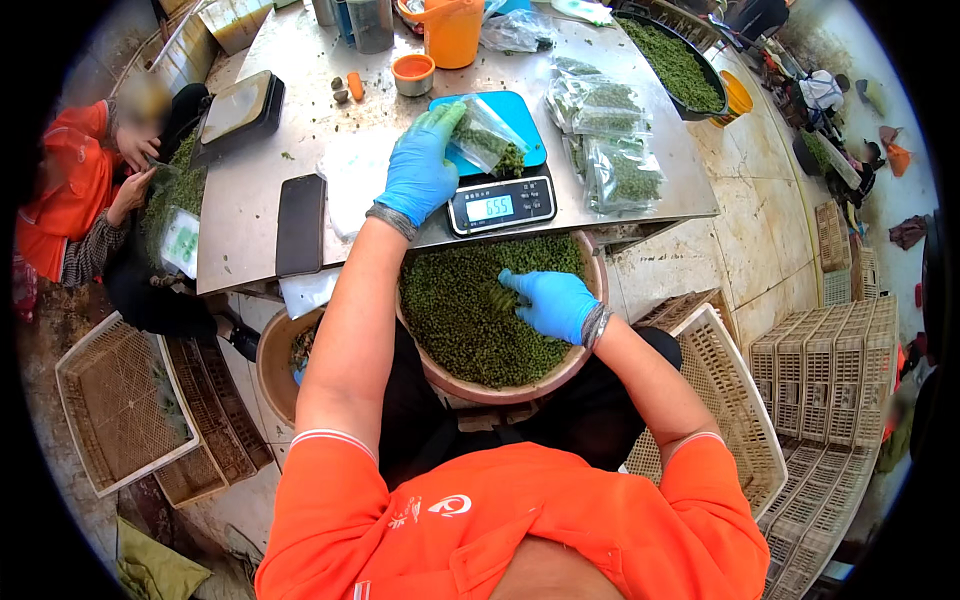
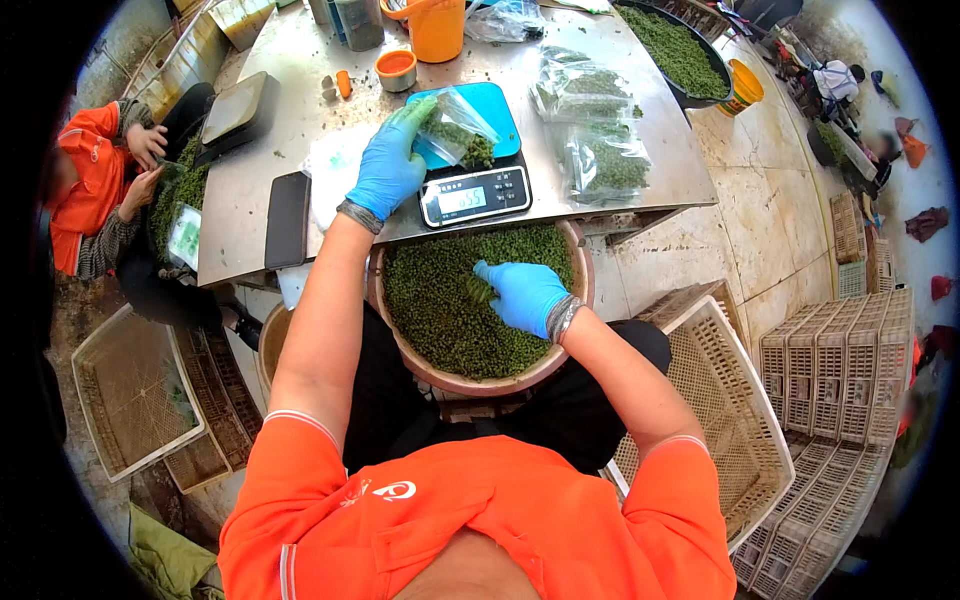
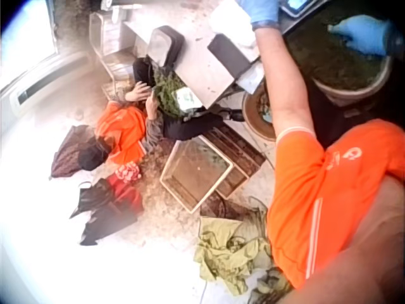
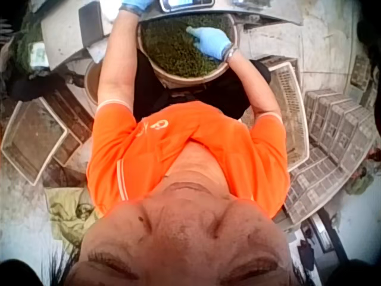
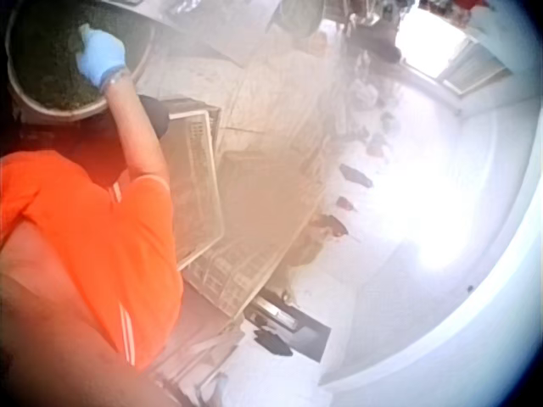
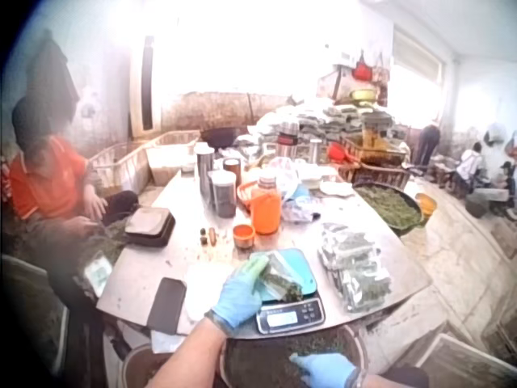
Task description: The person scoops green leaves from a large bowl on their lap into small plastic bags, weighs each bag on a digital scale, and places the filled bags on the table. The process is repeated continuously.
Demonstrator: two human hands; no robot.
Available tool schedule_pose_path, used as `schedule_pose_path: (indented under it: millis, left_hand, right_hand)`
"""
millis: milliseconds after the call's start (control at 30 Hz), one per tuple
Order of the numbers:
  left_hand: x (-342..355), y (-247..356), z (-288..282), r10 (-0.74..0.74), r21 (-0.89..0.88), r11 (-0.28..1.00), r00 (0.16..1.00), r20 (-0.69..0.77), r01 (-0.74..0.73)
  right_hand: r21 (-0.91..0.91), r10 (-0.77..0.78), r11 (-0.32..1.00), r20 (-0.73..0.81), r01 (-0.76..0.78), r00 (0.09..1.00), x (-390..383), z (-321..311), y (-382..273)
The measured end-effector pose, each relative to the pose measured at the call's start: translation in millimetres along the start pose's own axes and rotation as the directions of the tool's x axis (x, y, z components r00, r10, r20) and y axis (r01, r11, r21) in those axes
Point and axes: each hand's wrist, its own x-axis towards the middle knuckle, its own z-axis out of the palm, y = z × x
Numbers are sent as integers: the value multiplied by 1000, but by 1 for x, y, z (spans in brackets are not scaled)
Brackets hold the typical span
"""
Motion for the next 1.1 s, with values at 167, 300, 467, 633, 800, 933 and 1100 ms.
schedule_pose_path:
  millis: [167,300,467,633,800,933,1100]
  left_hand:
    - [4,16,-6,114,-46,992,991,-66,-118]
    - [6,25,8,177,-22,984,984,-22,-178]
    - [11,26,10,97,-20,995,994,51,-96]
    - [5,23,6,26,-89,996,998,65,-20]
    - [2,24,-6,44,-103,993,990,-137,-58]
    - [-18,31,-23,-125,-282,952,992,-4,119]
    - [-64,91,-43,97,-551,817,901,423,171]
  right_hand:
    - [-49,-108,993,-737,107,667,43,-53,-3]
    - [-150,-4,979,-698,-141,716,109,-71,-6]
    - [-153,-135,988,-773,24,620,116,-55,16]
    - [212,146,977,-619,-15,772,38,-14,12]
    - [837,470,516,-99,-182,877,5,21,11]
    - [830,455,541,-150,-139,878,-2,3,-4]
    - [857,303,514,-141,-37,942,-11,-35,-34]
